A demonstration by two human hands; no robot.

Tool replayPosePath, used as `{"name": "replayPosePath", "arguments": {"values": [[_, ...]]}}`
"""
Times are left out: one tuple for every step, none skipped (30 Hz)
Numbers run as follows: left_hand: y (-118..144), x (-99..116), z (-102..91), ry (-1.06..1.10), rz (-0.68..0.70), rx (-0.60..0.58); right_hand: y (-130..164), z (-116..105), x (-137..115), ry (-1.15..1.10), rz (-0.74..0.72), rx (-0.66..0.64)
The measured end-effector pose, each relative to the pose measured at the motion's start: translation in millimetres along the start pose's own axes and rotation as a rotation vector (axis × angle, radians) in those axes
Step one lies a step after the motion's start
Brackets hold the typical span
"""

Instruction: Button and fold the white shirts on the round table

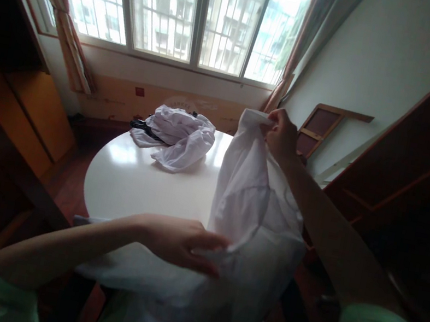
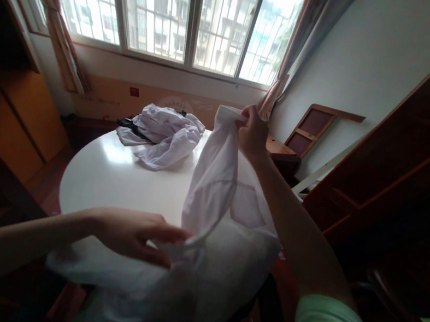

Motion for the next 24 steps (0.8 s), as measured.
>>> {"name": "replayPosePath", "arguments": {"values": [[-6.4, 8.9, 4.6, 0.093, 0.086, -0.098, 3.5, 6.7, -6.8, -0.086, -0.021, -0.040], [-11.5, 11.4, 5.3, 0.172, 0.140, -0.157, 7.3, 13.0, -12.9, -0.183, -0.036, -0.088], [-15.7, 7.3, 1.6, 0.239, 0.159, -0.150, 10.9, 18.3, -18.0, -0.284, -0.044, -0.141], [-18.8, -3.0, -6.5, 0.294, 0.144, -0.064, 14.2, 22.4, -21.9, -0.385, -0.050, -0.197], [-20.3, -18.2, -18.5, 0.341, 0.104, 0.099, 17.1, 25.1, -24.6, -0.482, -0.057, -0.252], [-19.3, -36.3, -34.1, 0.380, 0.052, 0.362, 19.5, 26.6, -26.3, -0.573, -0.063, -0.301], [-15.8, -54.6, -49.4, 0.389, -0.001, 0.636, 21.6, 27.4, -27.0, -0.653, -0.069, -0.344], [-12.1, -69.8, -61.9, 0.380, -0.025, 0.853, 23.6, 28.1, -27.1, -0.721, -0.073, -0.384], [-10.7, -81.3, -70.6, 0.374, -0.028, 0.969, 25.7, 29.4, -26.9, -0.774, -0.073, -0.423], [-12.0, -89.2, -76.0, 0.381, -0.030, 1.012, 28.0, 31.7, -26.7, -0.810, -0.068, -0.464], [-15.9, -93.6, -78.2, 0.397, -0.028, 1.000, 30.6, 35.1, -27.0, -0.829, -0.061, -0.506], [-21.6, -95.4, -77.6, 0.419, -0.034, 0.954, 33.7, 39.0, -28.0, -0.829, -0.055, -0.542], [-28.2, -95.7, -74.9, 0.446, -0.051, 0.901, 37.2, 42.7, -29.9, -0.814, -0.052, -0.561], [-34.6, -95.5, -71.1, 0.475, -0.077, 0.865, 41.1, 45.5, -32.8, -0.781, -0.052, -0.554], [-40.2, -96.1, -66.9, 0.505, -0.112, 0.856, 45.9, 46.6, -37.0, -0.733, -0.058, -0.515], [-44.5, -97.9, -63.2, 0.535, -0.151, 0.876, 51.9, 45.6, -42.5, -0.673, -0.073, -0.449], [-47.6, -101.1, -60.2, 0.563, -0.189, 0.919, 59.9, 42.7, -49.8, -0.603, -0.099, -0.373], [-49.5, -105.5, -58.2, 0.587, -0.222, 0.976, 70.4, 38.7, -58.7, -0.529, -0.138, -0.307], [-50.6, -110.7, -57.0, 0.604, -0.253, 1.033, 83.8, 34.5, -69.1, -0.457, -0.193, -0.270], [-51.0, -116.3, -56.7, 0.617, -0.286, 1.086, 100.1, 31.8, -80.4, -0.394, -0.266, -0.296], [-51.2, -121.8, -57.2, 0.625, -0.324, 1.131, 119.2, 31.2, -92.0, -0.341, -0.358, -0.392], [-50.9, -126.6, -58.5, 0.629, -0.365, 1.168, 140.8, 32.5, -102.4, -0.297, -0.463, -0.546], [-50.4, -130.3, -60.6, 0.629, -0.405, 1.200, 164.5, 35.3, -110.7, -0.256, -0.576, -0.755], [-49.2, -132.8, -63.7, 0.622, -0.437, 1.231, 188.3, 38.1, -115.5, -0.200, -0.678, -0.971]]}}
Point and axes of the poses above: each hand's wrist, its own y-axis away from the middle knuckle, its own z-axis out of the palm, x = y × z, the point moved 3 cm from there along -y, towards the middle knuckle, and after that the axes turned 12 degrees about -y, right-handed, at the moved point
